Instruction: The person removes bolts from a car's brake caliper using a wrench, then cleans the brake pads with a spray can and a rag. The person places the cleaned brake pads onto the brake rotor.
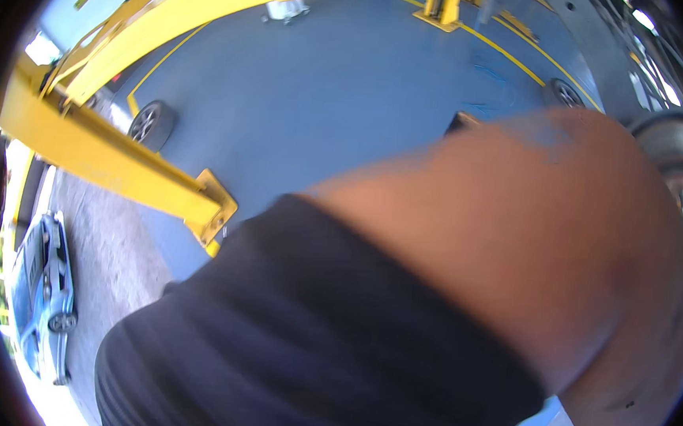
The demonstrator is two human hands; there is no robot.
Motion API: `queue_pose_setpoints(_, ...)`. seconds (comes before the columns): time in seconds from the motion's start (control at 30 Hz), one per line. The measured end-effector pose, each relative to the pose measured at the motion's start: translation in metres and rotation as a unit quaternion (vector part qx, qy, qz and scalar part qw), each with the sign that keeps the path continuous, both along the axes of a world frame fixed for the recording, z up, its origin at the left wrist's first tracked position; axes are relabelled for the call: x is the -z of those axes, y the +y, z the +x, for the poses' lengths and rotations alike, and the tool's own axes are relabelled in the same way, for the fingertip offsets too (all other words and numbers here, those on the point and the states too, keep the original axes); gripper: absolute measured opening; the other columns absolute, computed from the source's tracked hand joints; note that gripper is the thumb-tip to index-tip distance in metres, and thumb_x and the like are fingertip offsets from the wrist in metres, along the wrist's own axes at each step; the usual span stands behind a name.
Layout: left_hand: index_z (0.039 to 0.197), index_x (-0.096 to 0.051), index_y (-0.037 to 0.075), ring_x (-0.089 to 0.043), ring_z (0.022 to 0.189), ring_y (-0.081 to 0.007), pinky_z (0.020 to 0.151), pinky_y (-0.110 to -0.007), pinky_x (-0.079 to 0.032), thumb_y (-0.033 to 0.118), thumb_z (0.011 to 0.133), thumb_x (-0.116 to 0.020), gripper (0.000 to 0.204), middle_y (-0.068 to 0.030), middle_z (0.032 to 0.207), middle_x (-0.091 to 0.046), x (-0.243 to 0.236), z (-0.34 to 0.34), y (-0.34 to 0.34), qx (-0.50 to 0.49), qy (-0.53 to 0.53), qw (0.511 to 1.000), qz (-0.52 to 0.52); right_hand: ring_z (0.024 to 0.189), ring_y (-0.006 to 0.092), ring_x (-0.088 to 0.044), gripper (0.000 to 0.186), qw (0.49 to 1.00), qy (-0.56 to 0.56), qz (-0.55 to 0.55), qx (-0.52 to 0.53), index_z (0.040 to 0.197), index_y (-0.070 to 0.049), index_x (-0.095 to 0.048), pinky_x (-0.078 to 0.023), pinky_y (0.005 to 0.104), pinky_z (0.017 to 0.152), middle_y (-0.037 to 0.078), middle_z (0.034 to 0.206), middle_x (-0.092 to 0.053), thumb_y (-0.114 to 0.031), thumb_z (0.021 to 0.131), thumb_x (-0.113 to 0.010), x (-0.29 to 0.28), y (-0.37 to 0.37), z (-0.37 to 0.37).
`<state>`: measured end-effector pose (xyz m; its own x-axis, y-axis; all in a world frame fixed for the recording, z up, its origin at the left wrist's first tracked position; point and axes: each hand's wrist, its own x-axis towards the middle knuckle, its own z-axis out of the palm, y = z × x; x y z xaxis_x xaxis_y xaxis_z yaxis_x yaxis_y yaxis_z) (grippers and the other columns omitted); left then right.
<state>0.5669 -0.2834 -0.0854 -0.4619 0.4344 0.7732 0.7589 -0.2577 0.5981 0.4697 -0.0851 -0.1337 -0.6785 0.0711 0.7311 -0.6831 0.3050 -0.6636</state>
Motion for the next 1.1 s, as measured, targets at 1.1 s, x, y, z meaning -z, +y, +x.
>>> queue_pose_setpoints(1.1,0.109,-0.070,0.008,-0.063,0.093,-0.0362,0.083,-0.046,-0.046,0.025,0.099,-0.062,0.022,-0.0125,0.105,-0.067,-0.040,-0.161,0.074,-0.644,0.231,0.729,0.009,0.099,0.0334,-0.070,0.019,0.928,0.271,0.255,0.010,0.103,-0.006,-0.075,-0.056,0.0424,0.088,0.012,0.107,-0.073,-0.013,0.085,-0.076,-0.156,0.120,-0.046)
